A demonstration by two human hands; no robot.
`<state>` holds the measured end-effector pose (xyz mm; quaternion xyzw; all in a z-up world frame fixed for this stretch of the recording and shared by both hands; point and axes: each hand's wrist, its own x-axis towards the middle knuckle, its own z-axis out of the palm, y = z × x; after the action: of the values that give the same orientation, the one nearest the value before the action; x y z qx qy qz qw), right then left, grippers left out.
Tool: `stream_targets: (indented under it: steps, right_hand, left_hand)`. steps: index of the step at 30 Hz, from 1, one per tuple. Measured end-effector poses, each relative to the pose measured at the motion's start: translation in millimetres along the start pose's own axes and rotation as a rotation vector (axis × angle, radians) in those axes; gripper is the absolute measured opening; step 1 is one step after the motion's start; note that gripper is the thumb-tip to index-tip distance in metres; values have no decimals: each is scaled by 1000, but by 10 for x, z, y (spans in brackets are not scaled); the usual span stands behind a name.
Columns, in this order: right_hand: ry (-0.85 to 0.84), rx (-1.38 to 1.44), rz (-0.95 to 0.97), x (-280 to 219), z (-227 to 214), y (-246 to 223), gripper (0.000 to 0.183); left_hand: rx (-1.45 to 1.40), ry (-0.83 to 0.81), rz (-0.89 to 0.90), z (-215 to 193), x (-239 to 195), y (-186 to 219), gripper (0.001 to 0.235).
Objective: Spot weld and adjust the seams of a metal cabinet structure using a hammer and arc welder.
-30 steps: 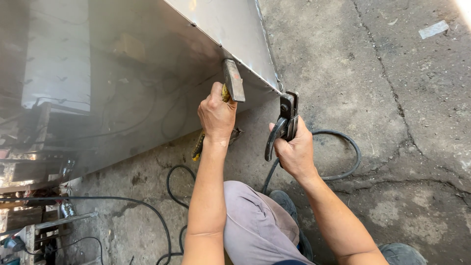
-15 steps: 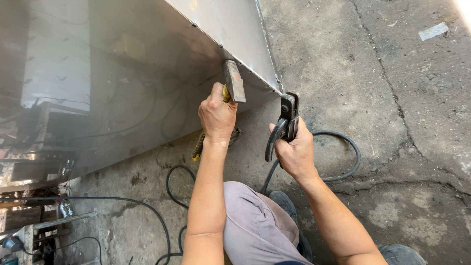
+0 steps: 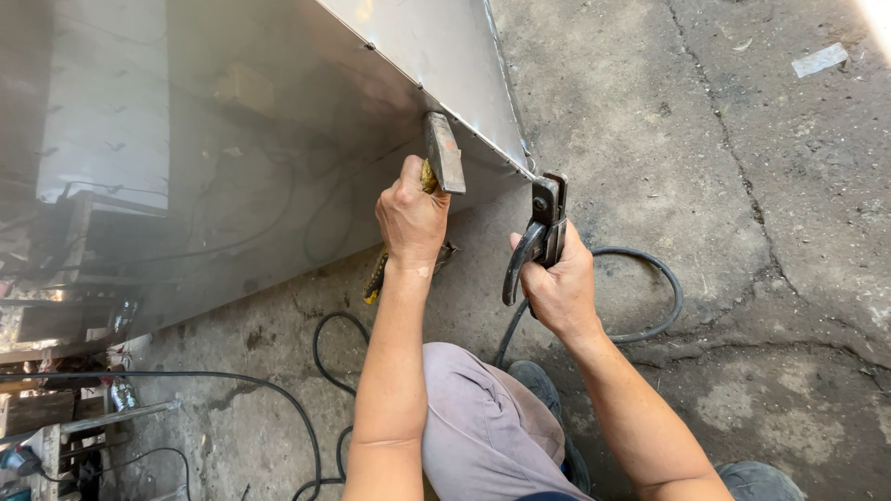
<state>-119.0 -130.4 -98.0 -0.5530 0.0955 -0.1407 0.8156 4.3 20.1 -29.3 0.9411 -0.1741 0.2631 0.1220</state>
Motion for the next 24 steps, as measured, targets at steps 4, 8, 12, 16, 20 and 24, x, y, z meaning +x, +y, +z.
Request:
stream_targets:
  steps: [4, 8, 12, 16, 20, 24]
  right_hand:
    - [-3, 24, 11, 8, 0, -13, 20]
    - [8, 45, 29, 0, 9, -36, 20]
    - [-8, 34, 73, 11, 8, -7, 21]
    - [-32, 140, 13, 8, 3, -11, 14]
    - [-13, 106, 61, 6, 16, -6, 17]
    - [-11, 102, -22, -25, -3, 84, 13]
  left_hand:
    - [7, 1, 2, 10, 4, -4, 38]
    - [14, 2, 6, 4, 11, -10, 40]
    - [4, -19, -11, 20, -2, -19, 37]
    - [33, 4, -5, 17, 4, -2, 32]
    - [12, 17, 13, 7, 12, -5, 31]
    - [165, -38, -114, 107, -24, -61, 23]
